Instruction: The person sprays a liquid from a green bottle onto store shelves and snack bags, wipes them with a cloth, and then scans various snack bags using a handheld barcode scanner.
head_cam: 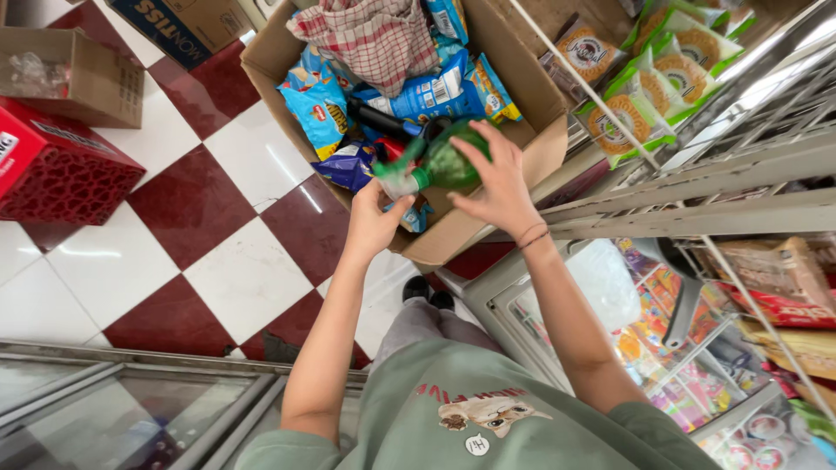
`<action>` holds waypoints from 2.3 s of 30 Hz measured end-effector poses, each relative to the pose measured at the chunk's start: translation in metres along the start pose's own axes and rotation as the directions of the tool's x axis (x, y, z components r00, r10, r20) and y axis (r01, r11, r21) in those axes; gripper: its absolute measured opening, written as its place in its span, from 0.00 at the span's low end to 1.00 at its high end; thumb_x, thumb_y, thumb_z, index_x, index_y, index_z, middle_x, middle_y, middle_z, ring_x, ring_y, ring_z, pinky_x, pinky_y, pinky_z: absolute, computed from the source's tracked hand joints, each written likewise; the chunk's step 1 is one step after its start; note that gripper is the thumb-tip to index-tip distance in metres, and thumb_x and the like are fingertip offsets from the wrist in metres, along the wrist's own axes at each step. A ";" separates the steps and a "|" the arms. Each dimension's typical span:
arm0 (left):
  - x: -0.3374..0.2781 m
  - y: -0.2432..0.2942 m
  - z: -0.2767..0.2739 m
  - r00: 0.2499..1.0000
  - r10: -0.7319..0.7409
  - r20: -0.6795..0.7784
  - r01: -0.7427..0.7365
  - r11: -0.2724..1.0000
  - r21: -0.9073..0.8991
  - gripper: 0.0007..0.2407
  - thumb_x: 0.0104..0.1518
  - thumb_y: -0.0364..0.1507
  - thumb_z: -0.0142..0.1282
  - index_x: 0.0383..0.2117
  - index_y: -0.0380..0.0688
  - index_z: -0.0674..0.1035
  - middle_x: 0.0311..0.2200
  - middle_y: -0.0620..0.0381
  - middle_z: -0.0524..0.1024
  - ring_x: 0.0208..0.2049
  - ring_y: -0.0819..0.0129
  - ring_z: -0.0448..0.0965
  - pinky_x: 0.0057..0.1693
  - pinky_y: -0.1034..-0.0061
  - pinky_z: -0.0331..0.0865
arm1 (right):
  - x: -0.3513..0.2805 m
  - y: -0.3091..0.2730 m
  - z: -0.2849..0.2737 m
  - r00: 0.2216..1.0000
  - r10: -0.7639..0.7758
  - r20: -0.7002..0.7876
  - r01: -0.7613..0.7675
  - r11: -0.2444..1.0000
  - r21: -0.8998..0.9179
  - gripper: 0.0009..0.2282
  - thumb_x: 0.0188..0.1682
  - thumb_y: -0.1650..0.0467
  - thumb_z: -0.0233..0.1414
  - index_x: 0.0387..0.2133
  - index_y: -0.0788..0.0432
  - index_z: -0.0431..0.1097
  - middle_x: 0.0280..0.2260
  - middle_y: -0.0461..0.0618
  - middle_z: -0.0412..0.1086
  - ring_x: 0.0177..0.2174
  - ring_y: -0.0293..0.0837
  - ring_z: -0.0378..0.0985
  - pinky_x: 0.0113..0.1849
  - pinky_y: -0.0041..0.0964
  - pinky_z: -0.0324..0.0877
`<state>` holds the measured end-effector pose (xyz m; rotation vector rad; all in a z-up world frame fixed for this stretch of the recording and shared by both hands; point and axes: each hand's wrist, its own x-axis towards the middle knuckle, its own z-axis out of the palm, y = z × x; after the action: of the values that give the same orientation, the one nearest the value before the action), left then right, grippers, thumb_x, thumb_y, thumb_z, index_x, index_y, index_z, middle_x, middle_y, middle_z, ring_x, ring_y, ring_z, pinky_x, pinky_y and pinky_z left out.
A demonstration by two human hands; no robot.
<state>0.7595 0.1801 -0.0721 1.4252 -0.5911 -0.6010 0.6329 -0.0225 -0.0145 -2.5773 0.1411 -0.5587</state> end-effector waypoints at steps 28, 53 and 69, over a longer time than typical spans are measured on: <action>0.260 0.011 -0.155 0.992 -0.028 0.125 -0.025 0.914 0.405 0.26 0.60 0.34 0.55 0.65 0.41 0.67 0.66 0.41 0.61 0.66 0.51 0.57 0.66 0.65 0.51 | 0.156 -0.102 0.105 0.865 0.328 -0.381 -0.269 0.942 0.201 0.13 0.44 0.77 0.59 0.44 0.61 0.74 0.47 0.53 0.72 0.47 0.52 0.77 0.51 0.42 0.71; 0.183 0.147 -0.120 0.866 0.256 0.429 -0.167 0.958 -0.235 0.15 0.60 0.14 0.62 0.53 0.36 0.78 0.54 0.52 0.69 0.52 0.70 0.75 0.49 0.81 0.73 | 0.123 -0.070 0.114 0.674 0.720 -0.165 0.143 0.092 0.985 0.29 0.54 0.63 0.54 0.66 0.65 0.57 0.62 0.53 0.66 0.62 0.46 0.69 0.63 0.42 0.63; 0.073 0.107 0.010 0.276 -0.002 0.961 -0.074 0.997 0.023 0.30 0.58 0.26 0.60 0.68 0.38 0.62 0.70 0.42 0.54 0.71 0.51 0.60 0.71 0.65 0.58 | -0.026 -0.140 0.071 0.234 0.877 -0.420 -0.029 0.438 0.899 0.13 0.55 0.77 0.54 0.52 0.64 0.64 0.48 0.46 0.72 0.50 0.35 0.73 0.52 0.35 0.71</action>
<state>0.8081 0.1284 0.0361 0.9260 -1.6418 -1.4662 0.6378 0.1366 -0.0112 -0.9501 0.9261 -1.3136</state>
